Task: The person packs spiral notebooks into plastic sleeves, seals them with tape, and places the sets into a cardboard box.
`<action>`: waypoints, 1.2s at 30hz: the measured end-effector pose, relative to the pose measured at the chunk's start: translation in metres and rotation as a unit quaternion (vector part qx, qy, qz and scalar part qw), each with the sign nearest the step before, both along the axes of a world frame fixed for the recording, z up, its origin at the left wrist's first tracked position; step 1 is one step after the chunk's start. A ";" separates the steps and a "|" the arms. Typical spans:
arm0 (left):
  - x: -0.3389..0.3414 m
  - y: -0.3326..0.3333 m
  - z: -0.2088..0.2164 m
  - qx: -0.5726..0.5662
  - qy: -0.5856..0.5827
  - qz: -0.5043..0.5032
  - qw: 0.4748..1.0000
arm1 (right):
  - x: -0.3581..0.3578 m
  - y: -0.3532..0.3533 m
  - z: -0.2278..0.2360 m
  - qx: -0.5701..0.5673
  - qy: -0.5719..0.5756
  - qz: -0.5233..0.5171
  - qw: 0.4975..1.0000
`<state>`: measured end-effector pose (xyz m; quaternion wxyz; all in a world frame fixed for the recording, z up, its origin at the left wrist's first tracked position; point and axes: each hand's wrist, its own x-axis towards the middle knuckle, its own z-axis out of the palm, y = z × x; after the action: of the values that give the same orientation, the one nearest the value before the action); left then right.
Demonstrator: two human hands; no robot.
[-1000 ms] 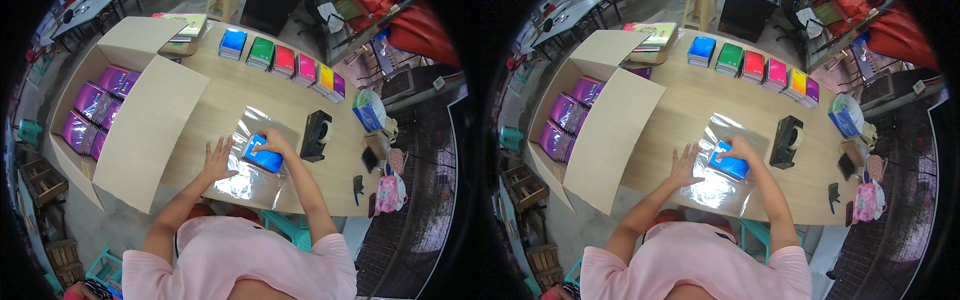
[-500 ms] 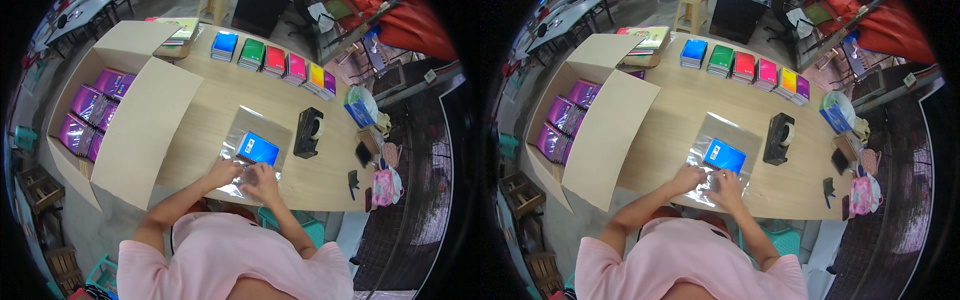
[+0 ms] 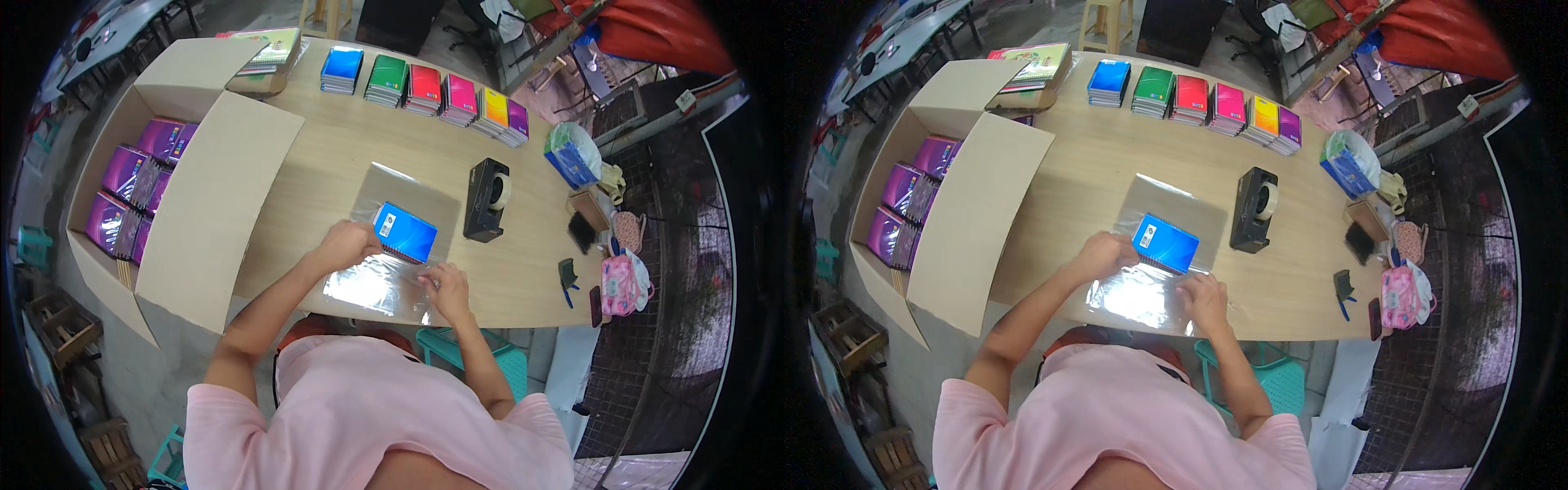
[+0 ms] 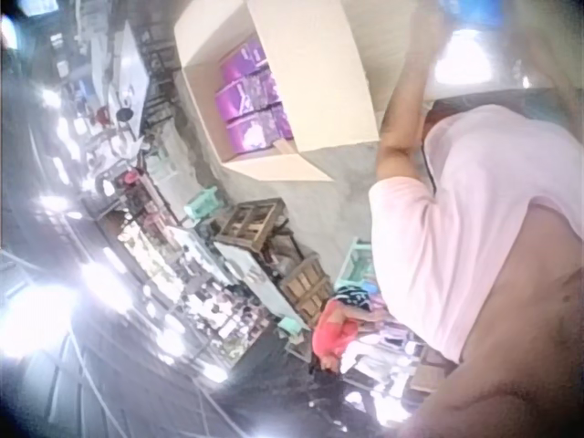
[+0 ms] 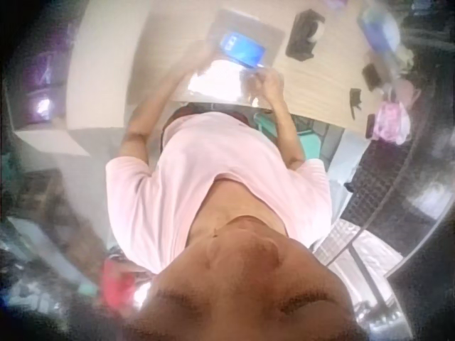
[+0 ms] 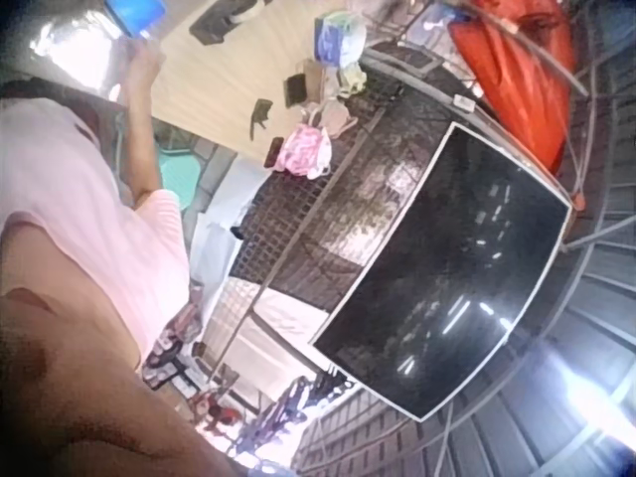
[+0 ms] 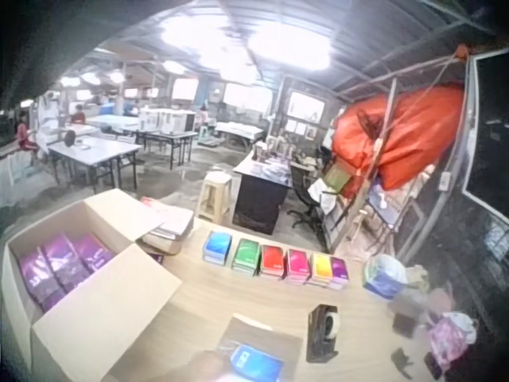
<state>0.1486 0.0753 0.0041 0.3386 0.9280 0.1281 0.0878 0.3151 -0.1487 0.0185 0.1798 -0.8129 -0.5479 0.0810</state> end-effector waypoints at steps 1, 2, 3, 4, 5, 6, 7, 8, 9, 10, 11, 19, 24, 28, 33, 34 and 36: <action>0.001 0.004 0.008 0.020 -0.044 0.019 0.999 | 0.007 0.002 0.000 0.023 0.026 -0.004 0.999; 0.005 0.009 0.008 0.013 -0.045 0.049 0.998 | 0.014 0.005 -0.004 0.045 0.052 -0.007 0.998; 0.008 0.012 0.008 0.006 -0.047 0.079 0.996 | 0.022 0.009 -0.006 0.068 0.078 -0.010 0.995; 0.011 0.015 0.007 0.000 -0.048 0.110 0.993 | 0.031 0.015 -0.006 0.059 0.075 -0.019 0.995; 0.016 0.011 0.017 0.067 -0.115 0.169 0.977 | 0.042 0.020 -0.005 0.050 0.073 -0.036 0.995; 0.024 0.004 0.027 0.133 -0.180 0.226 0.948 | 0.053 0.026 -0.004 0.040 0.070 -0.052 0.995; 0.027 -0.004 0.035 0.198 -0.242 0.282 0.907 | 0.063 0.033 0.000 0.020 0.106 -0.051 0.993; 0.024 -0.016 0.029 0.196 -0.264 0.234 0.915 | 0.073 0.043 0.005 0.001 0.141 -0.047 0.989; 0.020 -0.033 0.017 0.194 -0.285 0.184 0.920 | 0.083 0.052 0.010 -0.019 0.177 -0.042 0.983; 0.017 -0.049 -0.010 0.160 -0.256 0.085 0.950 | 0.090 0.062 0.010 -0.050 0.220 -0.033 0.974; 0.018 -0.067 -0.015 0.157 -0.191 0.030 0.968 | 0.105 0.065 0.003 -0.082 0.261 -0.035 0.961; 0.027 -0.092 -0.036 0.128 0.005 0.078 0.989 | 0.137 0.114 -0.038 -0.060 0.199 0.007 0.978; 0.036 -0.098 -0.027 0.117 0.017 0.070 0.990 | 0.152 0.145 -0.096 -0.234 0.252 0.002 0.939; 0.011 -0.102 -0.031 0.124 0.047 0.088 0.987 | 0.116 0.157 -0.058 -0.258 0.287 0.043 0.922; 0.018 -0.106 -0.034 0.129 0.035 0.083 0.987 | 0.122 0.140 -0.093 0.101 -0.045 -0.066 0.992; 0.017 -0.105 -0.034 0.129 0.041 0.083 0.987 | 0.122 0.138 -0.095 0.091 -0.061 -0.029 0.994; 0.018 -0.107 -0.033 0.128 0.052 0.084 0.987 | 0.127 0.133 -0.096 0.071 -0.092 0.046 0.992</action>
<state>0.1663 -0.0315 -0.0288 0.2010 0.9531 0.2104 0.0834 0.4419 -0.0152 -0.0775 0.1819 -0.7763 -0.6030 -0.0247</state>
